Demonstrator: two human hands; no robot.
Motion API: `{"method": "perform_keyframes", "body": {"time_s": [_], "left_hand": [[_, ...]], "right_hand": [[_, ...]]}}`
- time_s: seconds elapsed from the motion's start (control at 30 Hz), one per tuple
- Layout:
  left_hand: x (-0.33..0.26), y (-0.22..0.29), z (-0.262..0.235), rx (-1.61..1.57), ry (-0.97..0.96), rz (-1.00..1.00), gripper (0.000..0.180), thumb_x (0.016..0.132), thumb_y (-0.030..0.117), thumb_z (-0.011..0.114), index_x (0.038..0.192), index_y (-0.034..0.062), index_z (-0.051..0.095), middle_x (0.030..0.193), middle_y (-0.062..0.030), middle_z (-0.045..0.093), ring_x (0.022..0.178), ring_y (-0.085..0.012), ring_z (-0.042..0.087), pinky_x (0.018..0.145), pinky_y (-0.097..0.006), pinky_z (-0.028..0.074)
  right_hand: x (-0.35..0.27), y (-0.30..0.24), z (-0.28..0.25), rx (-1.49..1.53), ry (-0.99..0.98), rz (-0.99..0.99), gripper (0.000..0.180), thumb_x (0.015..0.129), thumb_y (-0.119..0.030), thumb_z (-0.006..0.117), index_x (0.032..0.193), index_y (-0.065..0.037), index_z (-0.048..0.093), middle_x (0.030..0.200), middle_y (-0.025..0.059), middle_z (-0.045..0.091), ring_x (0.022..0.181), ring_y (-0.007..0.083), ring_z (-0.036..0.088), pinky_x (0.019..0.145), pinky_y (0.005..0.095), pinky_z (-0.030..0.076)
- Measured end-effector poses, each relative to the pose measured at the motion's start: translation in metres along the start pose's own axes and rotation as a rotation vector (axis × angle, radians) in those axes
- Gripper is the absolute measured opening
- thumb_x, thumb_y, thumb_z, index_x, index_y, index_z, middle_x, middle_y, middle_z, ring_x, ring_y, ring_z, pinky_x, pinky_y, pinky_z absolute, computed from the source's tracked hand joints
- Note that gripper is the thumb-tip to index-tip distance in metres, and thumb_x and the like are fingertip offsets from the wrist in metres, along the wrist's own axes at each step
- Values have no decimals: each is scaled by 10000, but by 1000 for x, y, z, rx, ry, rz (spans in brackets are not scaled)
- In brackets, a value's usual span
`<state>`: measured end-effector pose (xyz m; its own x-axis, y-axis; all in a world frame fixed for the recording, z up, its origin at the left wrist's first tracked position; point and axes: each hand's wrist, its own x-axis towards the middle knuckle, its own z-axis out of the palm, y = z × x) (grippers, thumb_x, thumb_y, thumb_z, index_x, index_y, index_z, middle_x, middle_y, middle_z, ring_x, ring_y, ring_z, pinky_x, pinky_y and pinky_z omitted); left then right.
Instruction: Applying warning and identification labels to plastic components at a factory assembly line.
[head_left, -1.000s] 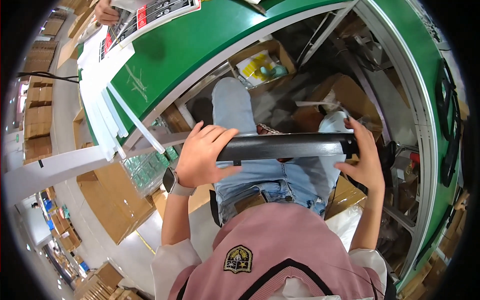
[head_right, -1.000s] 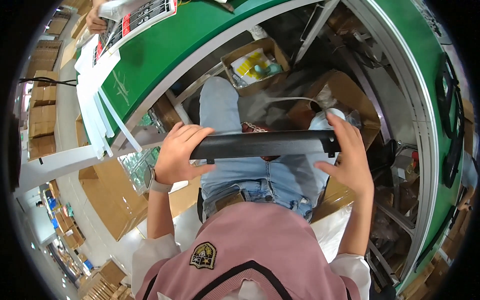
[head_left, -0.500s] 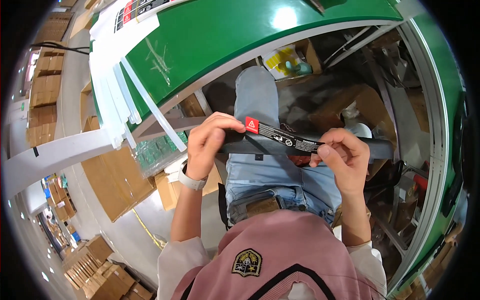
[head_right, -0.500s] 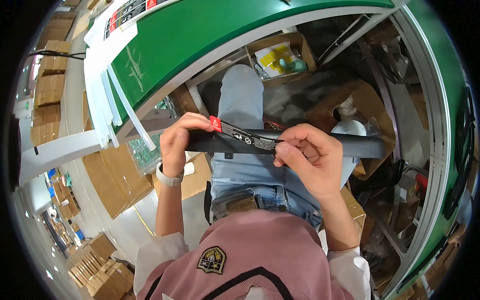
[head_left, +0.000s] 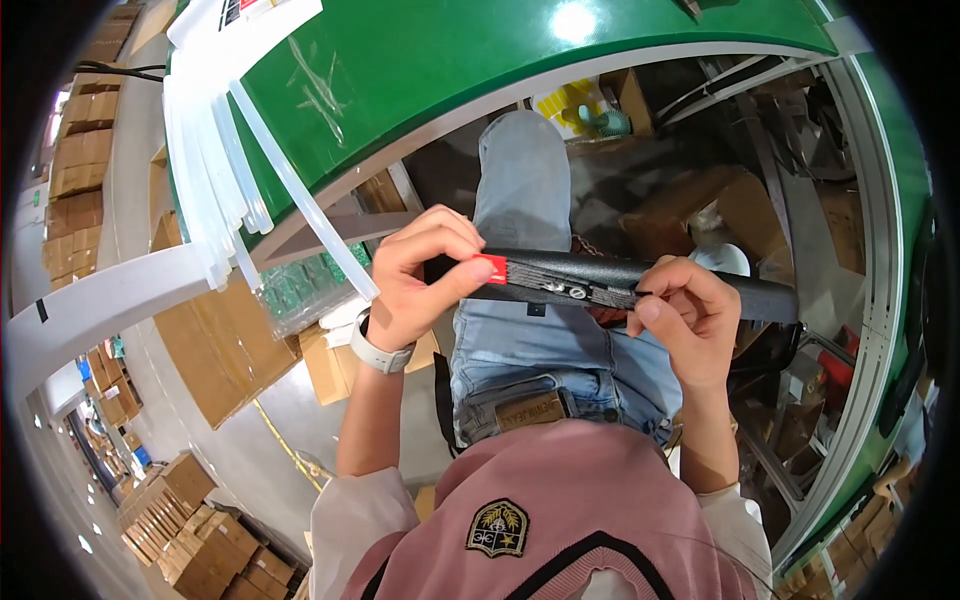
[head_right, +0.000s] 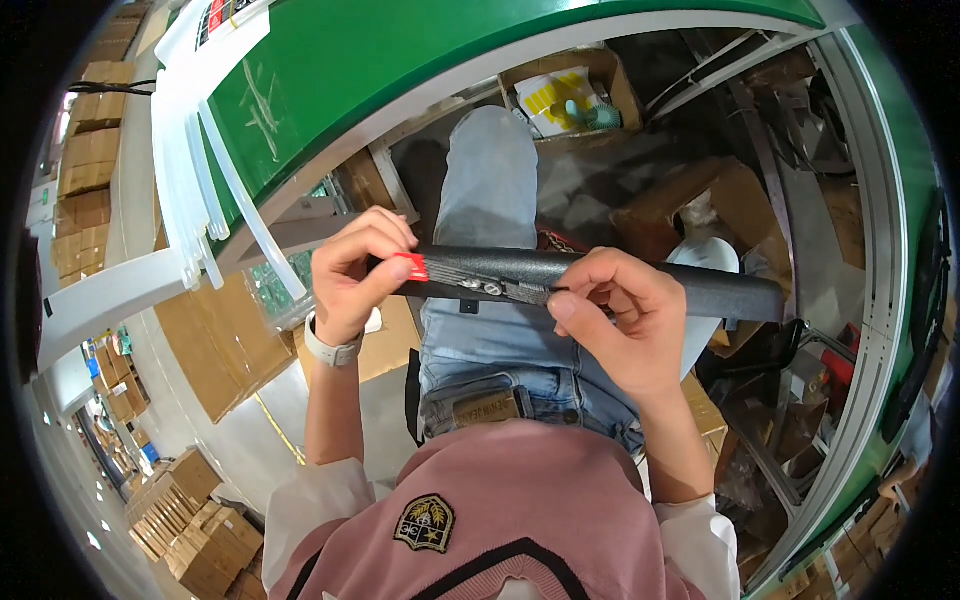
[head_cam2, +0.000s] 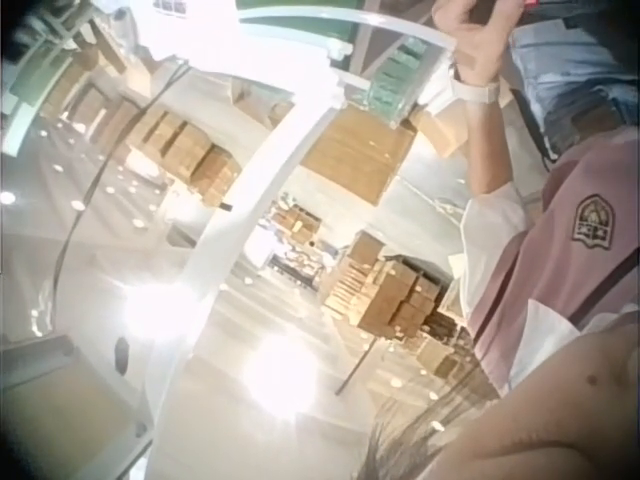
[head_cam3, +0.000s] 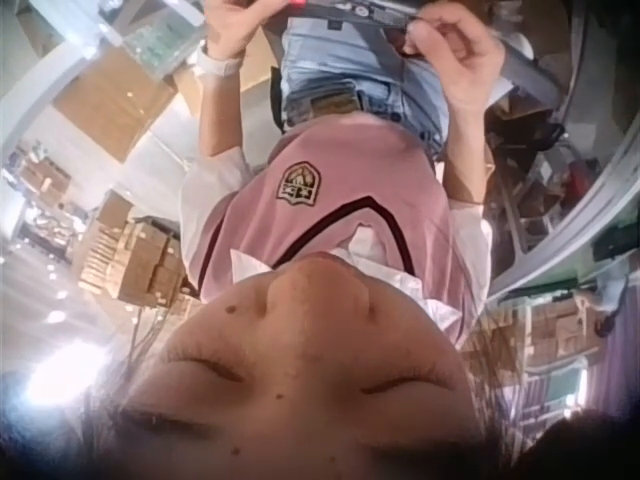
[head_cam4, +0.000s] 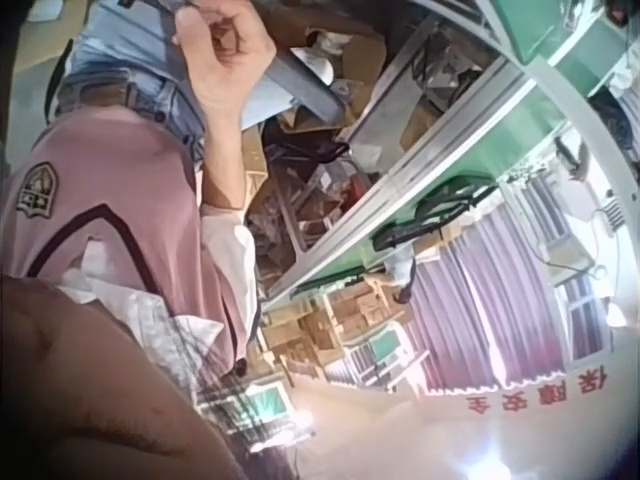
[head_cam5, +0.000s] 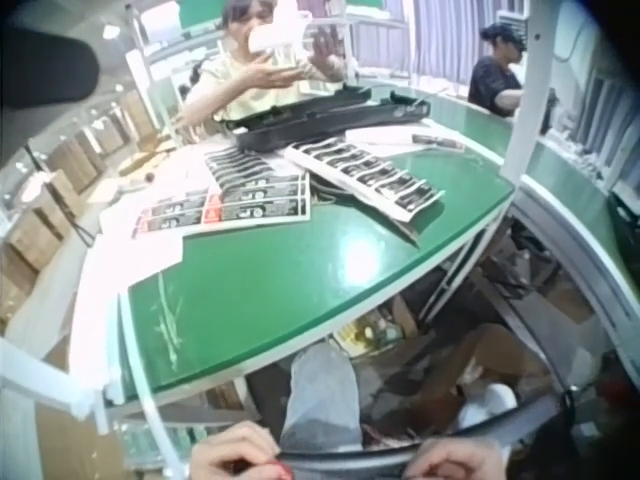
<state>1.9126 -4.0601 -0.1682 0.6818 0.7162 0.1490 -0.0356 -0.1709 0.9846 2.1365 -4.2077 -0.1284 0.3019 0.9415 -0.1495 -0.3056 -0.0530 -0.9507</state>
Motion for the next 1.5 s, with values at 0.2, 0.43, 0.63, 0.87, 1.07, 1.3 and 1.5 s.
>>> {"method": "perform_keyframes", "body": {"time_s": [0.2,0.43,0.63,0.87,1.07,1.3,1.5], "left_hand": [[-6,2,1,57,35,8,190,744,43,693,653,-7,534,729,-65,526,765,-214,511,770,-362,450],[-9,-2,1,164,43,66,184,675,11,672,605,2,501,775,-70,513,805,-237,525,745,-354,453],[-9,-6,0,237,25,113,183,648,3,664,596,4,488,780,-75,510,806,-248,532,714,-349,447],[-10,-4,6,290,17,101,224,658,-9,649,577,18,442,819,-104,503,760,-211,531,641,-292,433],[-18,-16,-7,218,17,17,362,677,51,730,551,39,391,888,-135,531,763,-175,516,675,-255,418],[-20,-21,-5,82,73,-56,370,677,55,745,602,69,383,917,-120,539,839,-194,527,778,-295,446],[-19,-22,-5,80,70,-47,369,684,56,736,597,71,378,920,-125,535,842,-196,527,790,-311,460]], "right_hand": [[-2,10,16,-535,177,7,109,782,-8,709,719,6,621,600,-7,572,493,25,486,453,201,380],[1,10,20,-785,90,-147,153,734,-4,710,677,10,569,573,50,536,450,94,509,429,228,383],[3,11,22,-811,72,-142,155,732,-2,708,675,13,565,576,52,535,448,106,518,428,237,391],[3,11,22,-853,92,-125,158,725,-11,714,673,9,565,584,54,544,449,114,525,432,243,398],[6,11,22,-846,77,-101,163,722,-14,715,678,0,558,586,53,540,457,116,525,441,244,397],[7,13,20,-842,57,-102,185,722,-14,709,669,-12,532,572,48,521,449,121,510,435,255,386],[9,12,21,-865,53,-131,187,712,-2,700,658,-24,522,569,47,517,444,133,512,429,261,385]]}}
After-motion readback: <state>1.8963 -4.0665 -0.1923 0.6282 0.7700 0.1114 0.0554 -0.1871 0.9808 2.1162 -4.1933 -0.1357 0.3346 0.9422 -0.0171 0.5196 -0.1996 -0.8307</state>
